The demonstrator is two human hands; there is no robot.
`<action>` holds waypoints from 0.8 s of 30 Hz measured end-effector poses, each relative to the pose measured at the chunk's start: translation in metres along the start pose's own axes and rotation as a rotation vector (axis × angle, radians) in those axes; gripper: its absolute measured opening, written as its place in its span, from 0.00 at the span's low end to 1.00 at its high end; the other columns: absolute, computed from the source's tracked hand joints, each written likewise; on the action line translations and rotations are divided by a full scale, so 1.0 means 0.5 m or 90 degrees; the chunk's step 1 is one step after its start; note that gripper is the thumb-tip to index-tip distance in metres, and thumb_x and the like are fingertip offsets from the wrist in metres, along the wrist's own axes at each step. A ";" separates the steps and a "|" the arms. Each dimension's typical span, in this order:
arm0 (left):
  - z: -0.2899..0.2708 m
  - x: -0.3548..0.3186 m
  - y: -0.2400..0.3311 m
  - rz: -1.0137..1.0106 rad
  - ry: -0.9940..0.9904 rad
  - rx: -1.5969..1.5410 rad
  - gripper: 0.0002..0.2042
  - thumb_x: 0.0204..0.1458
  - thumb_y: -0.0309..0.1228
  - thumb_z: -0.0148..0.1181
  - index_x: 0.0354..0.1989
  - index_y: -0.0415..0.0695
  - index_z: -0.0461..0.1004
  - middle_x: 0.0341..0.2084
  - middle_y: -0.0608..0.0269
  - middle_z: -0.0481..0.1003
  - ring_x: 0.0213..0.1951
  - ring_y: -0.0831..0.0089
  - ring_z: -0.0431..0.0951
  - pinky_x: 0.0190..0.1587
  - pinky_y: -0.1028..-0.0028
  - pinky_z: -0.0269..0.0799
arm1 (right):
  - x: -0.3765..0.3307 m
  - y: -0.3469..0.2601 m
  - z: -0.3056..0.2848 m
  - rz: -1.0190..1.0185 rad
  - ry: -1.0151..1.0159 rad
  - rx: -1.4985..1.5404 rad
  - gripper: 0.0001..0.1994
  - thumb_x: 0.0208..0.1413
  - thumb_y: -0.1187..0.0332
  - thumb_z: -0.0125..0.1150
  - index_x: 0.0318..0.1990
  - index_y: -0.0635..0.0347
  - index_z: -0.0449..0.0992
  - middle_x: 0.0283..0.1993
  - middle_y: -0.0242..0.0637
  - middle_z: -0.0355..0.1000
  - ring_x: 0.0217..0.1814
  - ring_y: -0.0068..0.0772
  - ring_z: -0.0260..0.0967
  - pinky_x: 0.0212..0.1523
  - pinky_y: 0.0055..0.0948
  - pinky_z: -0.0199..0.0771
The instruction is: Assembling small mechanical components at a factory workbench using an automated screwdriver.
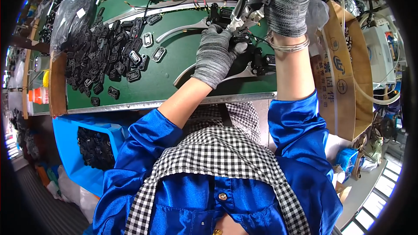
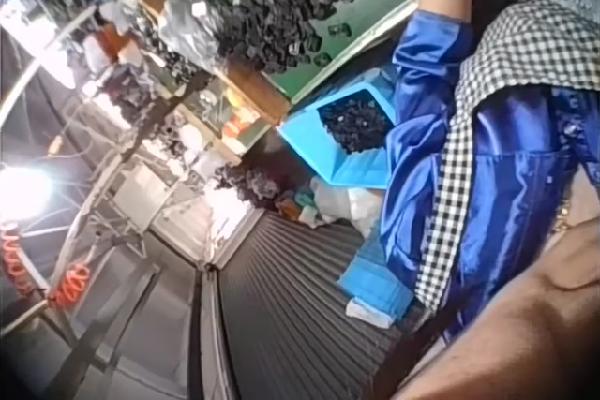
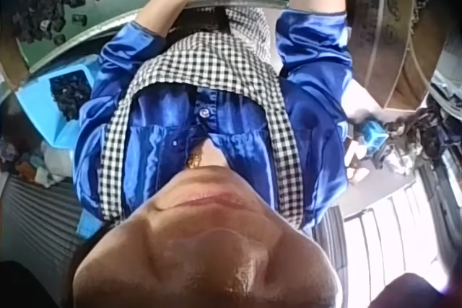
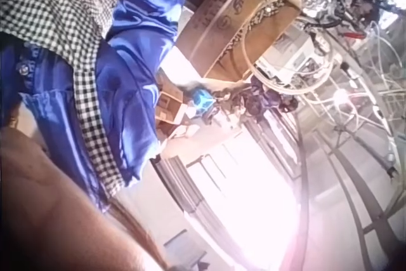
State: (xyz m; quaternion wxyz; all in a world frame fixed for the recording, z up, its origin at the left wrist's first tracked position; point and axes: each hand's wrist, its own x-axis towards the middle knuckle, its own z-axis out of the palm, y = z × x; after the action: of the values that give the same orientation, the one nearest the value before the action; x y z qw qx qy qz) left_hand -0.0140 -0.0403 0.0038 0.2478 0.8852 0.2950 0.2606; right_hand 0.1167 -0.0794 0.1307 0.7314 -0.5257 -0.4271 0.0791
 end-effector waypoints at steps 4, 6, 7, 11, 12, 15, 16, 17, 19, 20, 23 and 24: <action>0.012 0.010 -0.012 0.020 -0.022 0.018 0.27 0.45 0.45 0.68 0.53 0.46 0.73 0.45 0.45 0.70 0.48 0.51 0.70 0.52 0.59 0.69 | 0.002 0.013 0.010 0.004 0.005 -0.009 0.17 0.64 0.56 0.53 0.48 0.61 0.75 0.41 0.35 0.75 0.42 0.24 0.69 0.42 0.20 0.66; 0.016 0.010 -0.017 0.018 -0.025 0.013 0.28 0.45 0.45 0.68 0.53 0.46 0.72 0.45 0.45 0.70 0.48 0.50 0.70 0.52 0.59 0.69 | -0.002 0.012 0.003 0.007 0.007 -0.013 0.17 0.64 0.56 0.53 0.48 0.61 0.75 0.41 0.35 0.75 0.42 0.23 0.69 0.42 0.20 0.66; 0.017 0.009 -0.019 0.017 -0.028 0.008 0.28 0.45 0.45 0.68 0.54 0.45 0.72 0.45 0.44 0.70 0.48 0.50 0.70 0.52 0.58 0.69 | 0.001 0.015 0.008 0.008 0.007 -0.015 0.17 0.64 0.56 0.53 0.48 0.61 0.75 0.41 0.35 0.75 0.41 0.23 0.69 0.42 0.19 0.66; 0.012 0.005 -0.005 -0.011 -0.002 -0.004 0.30 0.44 0.45 0.69 0.54 0.43 0.69 0.45 0.44 0.70 0.48 0.48 0.70 0.52 0.57 0.68 | 0.006 0.023 0.011 0.009 0.020 -0.029 0.17 0.65 0.55 0.53 0.47 0.61 0.75 0.41 0.35 0.75 0.41 0.23 0.69 0.42 0.19 0.66; 0.010 0.004 -0.001 -0.026 0.015 -0.006 0.31 0.43 0.45 0.70 0.54 0.43 0.69 0.45 0.44 0.70 0.48 0.48 0.70 0.53 0.57 0.68 | 0.014 0.029 0.014 0.009 0.023 -0.032 0.17 0.65 0.55 0.53 0.47 0.61 0.75 0.41 0.35 0.75 0.41 0.23 0.69 0.41 0.19 0.66; 0.005 0.007 -0.004 -0.038 0.011 -0.057 0.32 0.43 0.45 0.70 0.54 0.42 0.68 0.45 0.44 0.70 0.49 0.48 0.70 0.54 0.57 0.67 | 0.011 0.023 0.021 0.005 0.026 -0.037 0.17 0.65 0.55 0.52 0.47 0.61 0.76 0.41 0.34 0.75 0.41 0.22 0.68 0.41 0.19 0.66; 0.002 0.009 -0.004 -0.044 0.009 -0.082 0.32 0.42 0.45 0.71 0.53 0.41 0.67 0.45 0.44 0.70 0.49 0.47 0.70 0.54 0.57 0.67 | 0.005 0.016 0.023 0.003 0.027 -0.038 0.17 0.65 0.55 0.52 0.47 0.61 0.76 0.41 0.34 0.75 0.40 0.22 0.68 0.41 0.19 0.65; 0.000 0.010 -0.005 -0.042 0.012 -0.081 0.32 0.42 0.45 0.71 0.53 0.41 0.67 0.45 0.44 0.70 0.49 0.47 0.70 0.54 0.57 0.67 | 0.000 0.008 0.024 0.000 0.028 -0.039 0.17 0.65 0.55 0.52 0.46 0.61 0.76 0.40 0.34 0.75 0.40 0.22 0.68 0.41 0.19 0.65; -0.003 0.013 -0.003 -0.051 0.003 -0.073 0.32 0.41 0.45 0.71 0.53 0.41 0.67 0.46 0.44 0.70 0.49 0.48 0.70 0.55 0.57 0.67 | 0.008 0.001 0.027 -0.009 0.031 -0.039 0.17 0.65 0.55 0.52 0.46 0.61 0.76 0.40 0.34 0.75 0.40 0.22 0.68 0.41 0.19 0.65; -0.006 0.016 -0.002 -0.055 -0.002 -0.069 0.33 0.41 0.45 0.71 0.52 0.41 0.67 0.46 0.44 0.70 0.49 0.48 0.70 0.55 0.58 0.66 | 0.013 -0.005 0.029 -0.014 0.032 -0.038 0.17 0.65 0.55 0.52 0.46 0.61 0.76 0.40 0.34 0.75 0.40 0.22 0.68 0.41 0.19 0.65; -0.017 0.007 0.001 -0.048 -0.035 -0.073 0.34 0.40 0.46 0.72 0.54 0.41 0.67 0.47 0.44 0.70 0.50 0.49 0.70 0.56 0.58 0.66 | 0.061 -0.040 0.037 -0.140 0.047 0.040 0.20 0.63 0.50 0.53 0.43 0.60 0.76 0.34 0.29 0.72 0.33 0.19 0.64 0.34 0.18 0.63; -0.018 0.004 0.001 -0.043 -0.060 -0.079 0.34 0.40 0.46 0.72 0.55 0.41 0.67 0.47 0.44 0.69 0.50 0.49 0.70 0.56 0.58 0.66 | 0.078 -0.055 0.039 -0.198 0.059 0.073 0.21 0.63 0.48 0.54 0.42 0.60 0.76 0.31 0.27 0.71 0.30 0.18 0.62 0.31 0.18 0.61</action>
State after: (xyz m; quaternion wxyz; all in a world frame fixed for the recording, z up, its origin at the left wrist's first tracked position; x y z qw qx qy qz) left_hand -0.0182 -0.0367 0.0113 0.3243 0.8690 0.2961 0.2281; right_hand 0.1178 -0.0556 0.1764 0.7827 -0.4136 -0.4638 -0.0356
